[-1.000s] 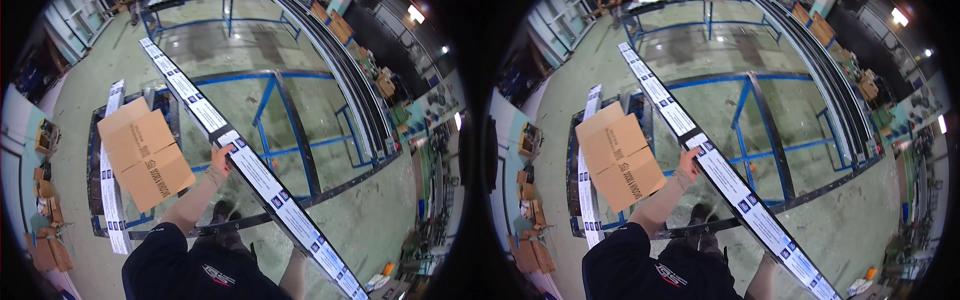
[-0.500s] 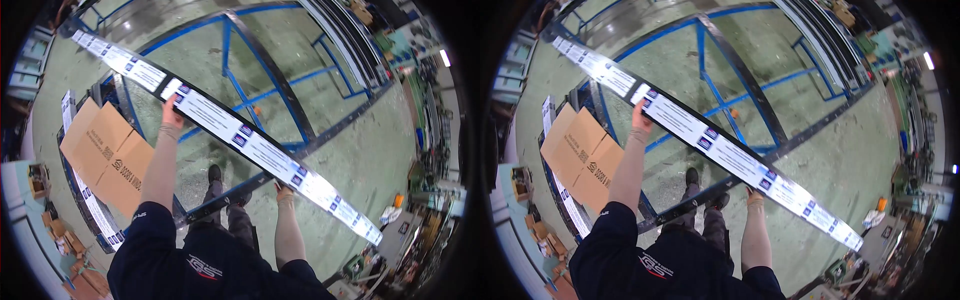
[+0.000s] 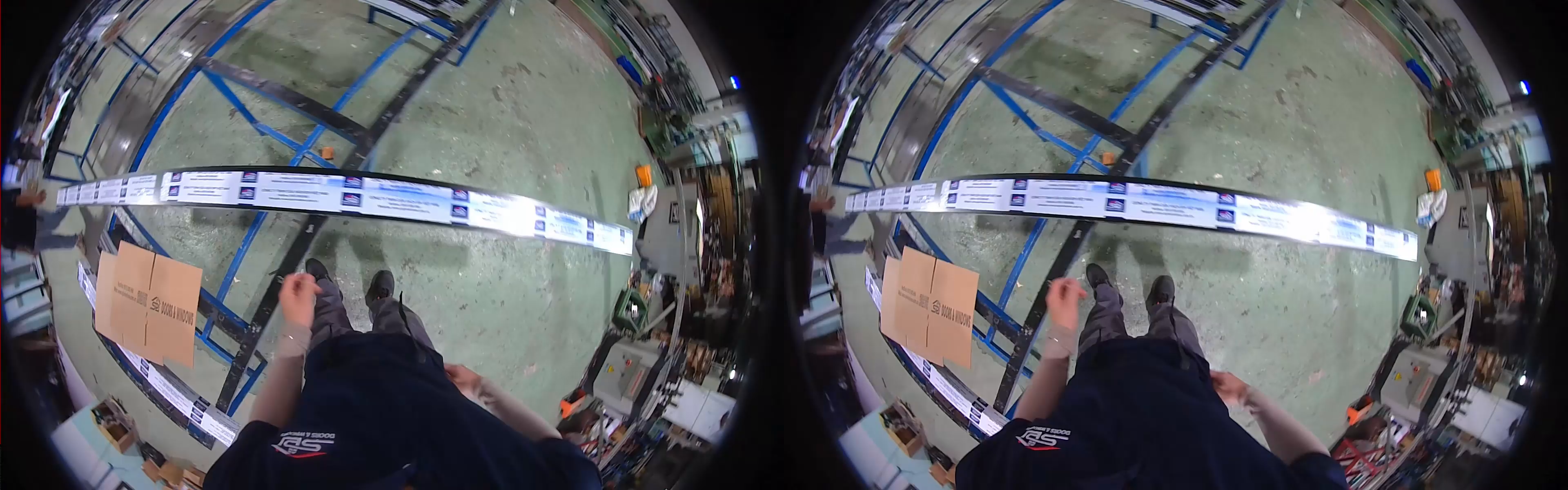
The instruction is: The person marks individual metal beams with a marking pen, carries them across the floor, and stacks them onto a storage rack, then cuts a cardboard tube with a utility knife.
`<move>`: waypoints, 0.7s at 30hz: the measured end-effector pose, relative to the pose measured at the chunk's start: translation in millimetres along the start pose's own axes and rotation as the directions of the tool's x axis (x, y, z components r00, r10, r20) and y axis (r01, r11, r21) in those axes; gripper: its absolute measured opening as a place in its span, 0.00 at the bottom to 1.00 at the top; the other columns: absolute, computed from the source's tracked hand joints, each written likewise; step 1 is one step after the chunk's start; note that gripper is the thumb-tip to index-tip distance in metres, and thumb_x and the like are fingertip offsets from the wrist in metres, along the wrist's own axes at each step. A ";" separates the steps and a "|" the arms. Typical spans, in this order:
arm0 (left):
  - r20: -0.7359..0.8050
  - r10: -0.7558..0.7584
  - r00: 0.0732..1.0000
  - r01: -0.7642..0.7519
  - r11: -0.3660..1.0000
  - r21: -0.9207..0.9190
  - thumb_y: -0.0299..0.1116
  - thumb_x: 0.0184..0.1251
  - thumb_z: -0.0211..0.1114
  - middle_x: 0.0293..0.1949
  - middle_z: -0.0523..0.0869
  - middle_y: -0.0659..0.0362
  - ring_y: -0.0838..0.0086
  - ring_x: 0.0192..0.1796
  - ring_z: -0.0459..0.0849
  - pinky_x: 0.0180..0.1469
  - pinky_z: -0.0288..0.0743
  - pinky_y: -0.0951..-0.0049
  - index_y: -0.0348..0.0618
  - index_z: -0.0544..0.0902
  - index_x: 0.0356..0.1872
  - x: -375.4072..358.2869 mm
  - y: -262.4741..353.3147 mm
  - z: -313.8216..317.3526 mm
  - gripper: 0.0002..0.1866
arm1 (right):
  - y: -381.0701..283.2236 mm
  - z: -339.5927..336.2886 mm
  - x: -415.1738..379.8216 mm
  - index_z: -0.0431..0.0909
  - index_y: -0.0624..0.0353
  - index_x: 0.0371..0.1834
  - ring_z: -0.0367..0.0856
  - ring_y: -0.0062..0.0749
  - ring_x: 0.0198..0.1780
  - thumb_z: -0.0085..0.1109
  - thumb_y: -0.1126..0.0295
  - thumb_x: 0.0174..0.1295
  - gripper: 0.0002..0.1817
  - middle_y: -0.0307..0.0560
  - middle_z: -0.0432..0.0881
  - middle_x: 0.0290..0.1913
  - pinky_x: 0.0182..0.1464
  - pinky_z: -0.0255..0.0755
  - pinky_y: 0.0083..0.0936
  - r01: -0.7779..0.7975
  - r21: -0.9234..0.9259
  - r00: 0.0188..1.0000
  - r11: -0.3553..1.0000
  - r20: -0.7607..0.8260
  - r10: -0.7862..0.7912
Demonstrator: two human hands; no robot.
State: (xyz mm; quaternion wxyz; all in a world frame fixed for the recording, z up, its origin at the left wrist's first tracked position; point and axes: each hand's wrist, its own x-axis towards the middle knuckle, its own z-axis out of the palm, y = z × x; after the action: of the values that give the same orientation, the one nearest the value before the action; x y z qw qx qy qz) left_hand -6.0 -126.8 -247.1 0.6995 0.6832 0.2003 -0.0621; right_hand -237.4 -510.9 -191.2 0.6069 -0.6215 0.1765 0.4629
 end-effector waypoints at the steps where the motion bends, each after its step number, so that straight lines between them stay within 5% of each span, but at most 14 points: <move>1: 0.123 -0.111 0.986 0.105 0.993 0.055 0.32 0.71 0.65 0.34 0.88 0.57 0.73 0.37 0.86 0.40 0.78 0.73 0.40 0.82 0.41 -29.5 -6.9 19.7 0.06 | 12.5 -3.5 16.7 0.79 0.61 0.58 0.85 0.55 0.43 0.60 0.60 0.64 0.23 0.59 0.87 0.43 0.45 0.78 0.41 0.132 -0.175 0.989 0.976 -0.047 -0.142; 3: 0.304 -0.112 0.946 -0.052 0.873 0.484 0.33 0.70 0.61 0.37 0.89 0.53 0.67 0.40 0.88 0.44 0.80 0.66 0.40 0.84 0.42 -74.3 -54.9 33.2 0.08 | 31.4 -5.7 49.5 0.78 0.64 0.57 0.85 0.59 0.43 0.60 0.60 0.63 0.23 0.63 0.86 0.45 0.44 0.77 0.43 0.272 -0.439 0.927 0.856 -0.120 -0.356; 5: 0.591 -0.250 0.767 -0.357 0.599 0.717 0.33 0.65 0.58 0.44 0.89 0.48 0.59 0.47 0.89 0.51 0.80 0.60 0.42 0.87 0.47 -93.3 -144.2 12.2 0.14 | 36.0 4.7 67.7 0.78 0.64 0.56 0.85 0.57 0.43 0.60 0.61 0.63 0.22 0.63 0.86 0.44 0.44 0.77 0.42 0.259 -0.486 0.912 0.835 -0.163 -0.377; 7: 0.531 -0.696 0.484 -0.313 0.429 0.848 0.31 0.59 0.58 0.50 0.88 0.48 0.54 0.54 0.87 0.58 0.76 0.57 0.47 0.86 0.56 -104.8 -127.1 2.0 0.22 | 38.6 20.0 80.5 0.78 0.63 0.55 0.85 0.56 0.43 0.60 0.62 0.62 0.21 0.62 0.86 0.44 0.43 0.77 0.41 0.226 -0.453 0.923 0.862 -0.184 -0.339; 9: 0.694 -0.654 0.301 -0.260 0.644 0.719 0.31 0.58 0.60 0.54 0.88 0.48 0.55 0.57 0.86 0.61 0.75 0.60 0.48 0.85 0.58 -106.7 -189.6 -24.3 0.23 | 32.8 35.0 98.7 0.79 0.63 0.54 0.85 0.54 0.43 0.60 0.62 0.62 0.20 0.62 0.86 0.44 0.43 0.77 0.40 0.203 -0.415 0.941 0.887 -0.168 -0.294; 12: 0.682 -0.672 0.288 -0.148 0.673 0.725 0.36 0.62 0.62 0.52 0.88 0.49 0.58 0.58 0.85 0.61 0.74 0.59 0.44 0.86 0.56 -109.3 -195.8 -41.8 0.21 | 25.2 65.4 129.9 0.79 0.63 0.53 0.85 0.52 0.42 0.60 0.63 0.62 0.19 0.61 0.86 0.43 0.43 0.77 0.39 0.163 -0.392 0.960 0.906 -0.147 -0.236; 14: 0.709 -0.646 0.283 0.064 0.750 0.658 0.39 0.65 0.62 0.52 0.89 0.49 0.60 0.58 0.85 0.61 0.74 0.59 0.42 0.86 0.54 -116.0 -193.7 -39.6 0.20 | 17.9 77.3 138.1 0.79 0.62 0.52 0.84 0.50 0.42 0.60 0.64 0.61 0.18 0.60 0.86 0.43 0.43 0.77 0.39 0.139 -0.389 0.967 0.911 -0.144 -0.210; 17: 0.553 -0.650 0.521 0.116 0.695 0.709 0.41 0.67 0.62 0.51 0.89 0.50 0.60 0.57 0.85 0.61 0.72 0.59 0.40 0.86 0.53 -130.5 -185.1 -49.9 0.19 | 11.2 89.6 149.9 0.79 0.62 0.50 0.84 0.48 0.42 0.60 0.65 0.61 0.17 0.60 0.85 0.43 0.42 0.77 0.37 0.113 -0.408 0.975 0.906 -0.130 -0.180; 18: 0.689 -0.579 0.436 -0.176 0.696 0.696 0.41 0.67 0.61 0.52 0.89 0.49 0.59 0.57 0.86 0.62 0.72 0.57 0.40 0.86 0.52 -128.9 -151.2 -57.5 0.19 | 7.7 92.7 151.9 0.80 0.62 0.50 0.84 0.47 0.42 0.60 0.66 0.61 0.16 0.59 0.85 0.43 0.42 0.77 0.37 0.102 -0.413 0.978 0.905 -0.123 -0.166; 19: 0.582 -0.618 0.529 -0.094 0.638 0.764 0.41 0.67 0.61 0.51 0.89 0.49 0.58 0.55 0.86 0.60 0.73 0.56 0.40 0.87 0.51 -139.5 -101.8 -59.9 0.19 | 3.9 95.0 154.0 0.80 0.62 0.49 0.84 0.47 0.42 0.61 0.66 0.61 0.16 0.59 0.85 0.43 0.42 0.78 0.37 0.093 -0.421 0.982 0.902 -0.113 -0.154; 21: 0.617 -0.547 0.566 -0.251 0.599 0.760 0.43 0.66 0.62 0.48 0.89 0.47 0.55 0.53 0.86 0.57 0.75 0.54 0.41 0.87 0.48 -136.0 -145.4 -70.8 0.18 | -8.3 99.6 158.2 0.80 0.61 0.48 0.84 0.45 0.42 0.61 0.67 0.60 0.15 0.58 0.85 0.42 0.42 0.78 0.36 0.070 -0.435 0.986 0.898 -0.104 -0.128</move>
State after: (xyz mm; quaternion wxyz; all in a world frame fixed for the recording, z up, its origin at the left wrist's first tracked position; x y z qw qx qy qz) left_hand -196.3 -91.4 -331.8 0.3247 0.7839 -0.1262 -0.5139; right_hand -186.3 -363.6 -294.7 0.4650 -0.7768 0.0772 0.4176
